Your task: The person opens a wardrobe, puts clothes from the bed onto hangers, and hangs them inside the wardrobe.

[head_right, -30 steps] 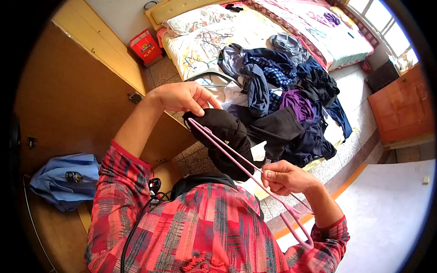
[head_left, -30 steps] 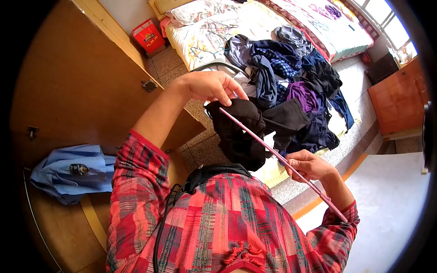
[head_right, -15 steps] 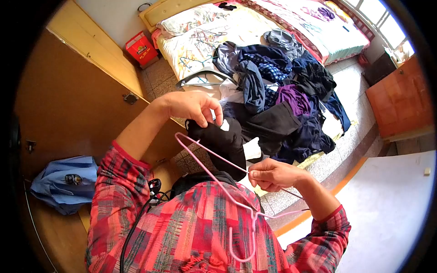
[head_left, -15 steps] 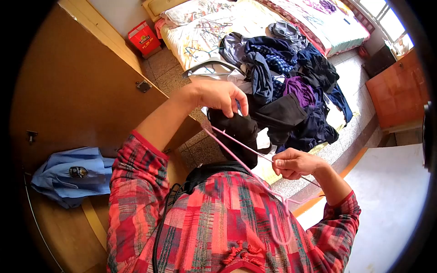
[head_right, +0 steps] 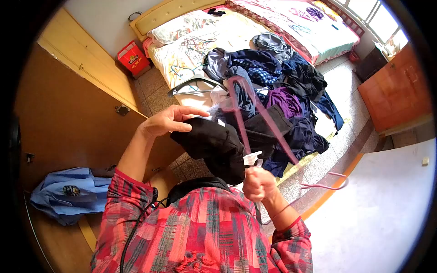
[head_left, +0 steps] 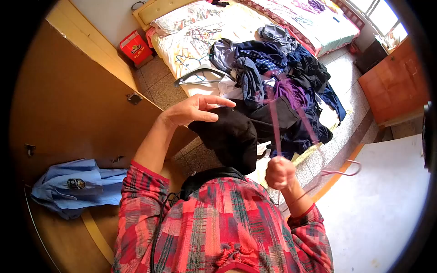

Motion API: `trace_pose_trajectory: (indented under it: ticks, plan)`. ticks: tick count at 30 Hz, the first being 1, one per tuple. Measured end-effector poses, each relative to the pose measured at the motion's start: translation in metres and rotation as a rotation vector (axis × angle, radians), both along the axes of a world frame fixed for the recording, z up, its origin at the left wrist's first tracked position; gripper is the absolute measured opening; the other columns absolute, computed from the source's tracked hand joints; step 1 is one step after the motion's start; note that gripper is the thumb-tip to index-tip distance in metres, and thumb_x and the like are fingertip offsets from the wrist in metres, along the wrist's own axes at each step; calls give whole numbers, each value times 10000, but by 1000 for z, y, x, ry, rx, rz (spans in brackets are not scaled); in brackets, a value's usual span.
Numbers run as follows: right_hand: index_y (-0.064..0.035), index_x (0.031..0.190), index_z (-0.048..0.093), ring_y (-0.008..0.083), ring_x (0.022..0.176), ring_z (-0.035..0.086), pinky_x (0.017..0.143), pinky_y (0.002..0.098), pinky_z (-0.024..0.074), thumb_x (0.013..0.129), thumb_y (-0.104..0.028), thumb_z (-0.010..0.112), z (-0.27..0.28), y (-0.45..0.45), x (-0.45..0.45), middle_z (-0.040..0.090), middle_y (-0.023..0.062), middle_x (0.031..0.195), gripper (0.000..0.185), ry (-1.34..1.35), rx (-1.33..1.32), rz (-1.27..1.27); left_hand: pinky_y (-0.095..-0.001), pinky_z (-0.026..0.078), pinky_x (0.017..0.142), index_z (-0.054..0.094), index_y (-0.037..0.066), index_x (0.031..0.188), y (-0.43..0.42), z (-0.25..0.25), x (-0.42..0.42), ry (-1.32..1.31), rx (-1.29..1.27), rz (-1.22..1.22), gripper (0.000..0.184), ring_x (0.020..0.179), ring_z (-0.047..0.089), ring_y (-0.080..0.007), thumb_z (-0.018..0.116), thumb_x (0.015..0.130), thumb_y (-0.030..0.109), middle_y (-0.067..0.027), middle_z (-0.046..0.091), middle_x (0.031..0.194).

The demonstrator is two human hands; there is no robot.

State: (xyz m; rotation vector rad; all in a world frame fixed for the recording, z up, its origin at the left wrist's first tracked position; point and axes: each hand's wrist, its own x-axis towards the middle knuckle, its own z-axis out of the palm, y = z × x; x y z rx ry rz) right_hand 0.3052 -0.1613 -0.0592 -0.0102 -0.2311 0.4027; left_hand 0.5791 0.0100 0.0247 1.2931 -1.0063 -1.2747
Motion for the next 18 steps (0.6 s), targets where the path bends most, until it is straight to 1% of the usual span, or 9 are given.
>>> trace_pose_trajectory:
  ticks: [1, 3, 4, 6, 9, 13, 14, 17, 18]
  plan:
    - [-34, 652, 408, 61, 290, 245, 251, 221, 181, 941, -165, 402, 13, -3, 3, 312, -8, 449, 318, -118, 155, -70, -239, 420, 868, 563, 26, 1190, 0, 5, -5, -52, 26, -17, 356, 931, 549, -69, 534, 837, 51, -32, 603, 1097]
    - [-24, 657, 429, 72, 288, 266, 254, 223, 194, 927, -125, 402, 37, -6, 10, 331, 6, 452, 289, -170, 75, -170, -251, 446, 866, 554, -3, 1174, -3, -16, -15, 84, 62, 103, 352, 930, 584, -122, 568, 829, 69, -56, 630, 982]
    - [-23, 702, 437, 65, 305, 255, 268, 221, 196, 939, -138, 394, 26, -11, 6, 320, -2, 466, 267, -56, -46, -158, -251, 446, 866, 554, -3, 1174, -5, -21, -16, 85, 66, 94, 352, 930, 584, -122, 568, 829, 69, -56, 630, 982]
    - [-30, 852, 455, 47, 366, 225, 319, 217, 194, 969, -201, 387, 18, -20, 7, 277, -30, 499, 218, 58, -355, -137, -268, 470, 857, 584, -23, 1110, -8, -24, -14, 476, 88, 335, 282, 928, 603, -152, 520, 838, 16, -85, 633, 990]
    - [-37, 980, 485, 41, 417, 220, 357, 208, 157, 964, -260, 417, 20, -21, 10, 286, -31, 554, 234, 214, -657, -156, -295, 485, 856, 585, -44, 1087, -6, -25, -13, 559, 19, 423, 262, 939, 616, -194, 471, 855, -3, -125, 627, 1030]
    - [-64, 1004, 475, 40, 436, 188, 367, 200, 144, 957, -232, 433, 23, -3, 22, 275, -38, 586, 180, 253, -440, -20, -328, 473, 879, 516, -60, 1168, -8, -21, -18, 713, -13, 291, 351, 999, 600, -227, 497, 871, 126, -162, 602, 1095]
    - [-62, 996, 474, 41, 434, 188, 364, 203, 143, 955, -234, 436, 17, -1, 26, 269, -39, 583, 181, 229, -371, -9, -328, 478, 856, 490, -40, 1211, -8, -20, -24, 597, -64, 272, 468, 962, 604, -213, 543, 876, 282, -140, 607, 1063]
    - [-46, 974, 475, 46, 425, 206, 352, 207, 163, 942, -235, 465, 16, 0, 26, 267, -39, 564, 192, 117, -268, -29, -309, 489, 819, 475, -11, 1247, -4, -37, -23, 420, -46, 417, 604, 914, 605, -193, 540, 867, 455, -108, 610, 1000]
    - [-46, 970, 481, 46, 423, 211, 353, 203, 168, 938, -235, 474, 20, 1, 27, 261, -39, 556, 192, 82, -312, 56, -259, 489, 720, 435, 31, 1298, -7, -33, -26, 363, -4, 461, 757, 811, 585, -144, 504, 817, 611, -58, 591, 886]
